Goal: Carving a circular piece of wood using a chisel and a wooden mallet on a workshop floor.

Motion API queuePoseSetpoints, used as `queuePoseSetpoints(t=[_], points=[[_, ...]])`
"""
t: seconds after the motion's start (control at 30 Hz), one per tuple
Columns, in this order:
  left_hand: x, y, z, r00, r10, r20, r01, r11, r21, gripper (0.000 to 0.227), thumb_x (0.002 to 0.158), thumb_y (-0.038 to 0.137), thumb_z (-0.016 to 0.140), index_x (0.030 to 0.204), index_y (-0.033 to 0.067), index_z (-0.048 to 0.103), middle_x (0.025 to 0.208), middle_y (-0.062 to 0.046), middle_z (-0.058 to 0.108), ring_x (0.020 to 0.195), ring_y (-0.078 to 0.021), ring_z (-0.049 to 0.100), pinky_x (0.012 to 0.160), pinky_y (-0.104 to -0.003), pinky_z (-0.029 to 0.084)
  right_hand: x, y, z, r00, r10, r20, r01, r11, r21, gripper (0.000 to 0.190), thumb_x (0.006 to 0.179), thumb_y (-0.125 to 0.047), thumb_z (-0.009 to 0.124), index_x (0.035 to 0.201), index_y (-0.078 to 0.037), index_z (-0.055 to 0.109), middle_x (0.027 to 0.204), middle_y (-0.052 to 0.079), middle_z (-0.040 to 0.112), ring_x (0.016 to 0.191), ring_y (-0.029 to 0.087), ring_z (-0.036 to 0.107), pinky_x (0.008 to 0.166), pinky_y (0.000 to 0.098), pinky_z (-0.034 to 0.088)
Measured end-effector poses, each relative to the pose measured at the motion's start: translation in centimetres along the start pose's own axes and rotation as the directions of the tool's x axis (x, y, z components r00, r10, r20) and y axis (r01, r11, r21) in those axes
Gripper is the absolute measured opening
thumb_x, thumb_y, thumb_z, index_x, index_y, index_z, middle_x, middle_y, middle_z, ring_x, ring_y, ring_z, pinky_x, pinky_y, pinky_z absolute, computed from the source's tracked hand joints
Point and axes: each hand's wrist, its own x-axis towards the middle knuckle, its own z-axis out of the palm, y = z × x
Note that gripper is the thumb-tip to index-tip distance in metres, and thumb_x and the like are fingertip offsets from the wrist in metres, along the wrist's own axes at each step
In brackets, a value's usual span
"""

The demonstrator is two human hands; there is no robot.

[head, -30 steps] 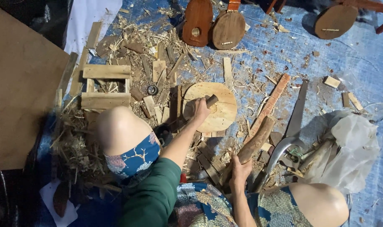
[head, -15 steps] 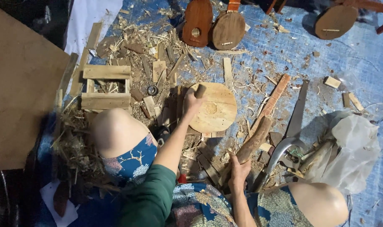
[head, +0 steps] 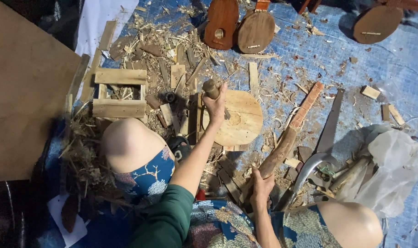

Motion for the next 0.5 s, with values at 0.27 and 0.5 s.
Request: queuePoseSetpoints(t=[0.27, 0.5], points=[[-0.9, -1.1, -0.1, 0.994, 0.109, 0.002, -0.109, 0.994, 0.016, 0.016, 0.087, 0.019, 0.080, 0.083, 0.0059, 0.071, 0.075, 0.000, 0.070, 0.063, -0.0102, 0.063, 0.061, -0.023, 0.051, 0.6, 0.8, 0.0, 1.000, 0.009, 0.002, -0.009, 1.000, 0.025, 0.039, 0.086, -0.012, 0.071, 0.119, -0.001, 0.054, 0.085, 0.013, 0.062, 0.067, 0.022, 0.058, 0.059, 0.0359, 0.048], [-1.1, -1.2, -0.1, 0.990, 0.140, -0.007, -0.140, 0.990, 0.009, 0.015, 0.087, 0.019, 0.080, 0.085, 0.0059, 0.072, 0.077, -0.001, 0.073, 0.063, -0.0099, 0.065, 0.059, -0.023, 0.052, 0.1, 0.1, 0.0, 0.999, 0.028, 0.030, -0.030, 0.997, 0.067, 0.041, 0.087, -0.010, 0.071, 0.122, -0.002, 0.052, 0.077, 0.011, 0.060, 0.054, 0.022, 0.057, 0.046, 0.0352, 0.047]])
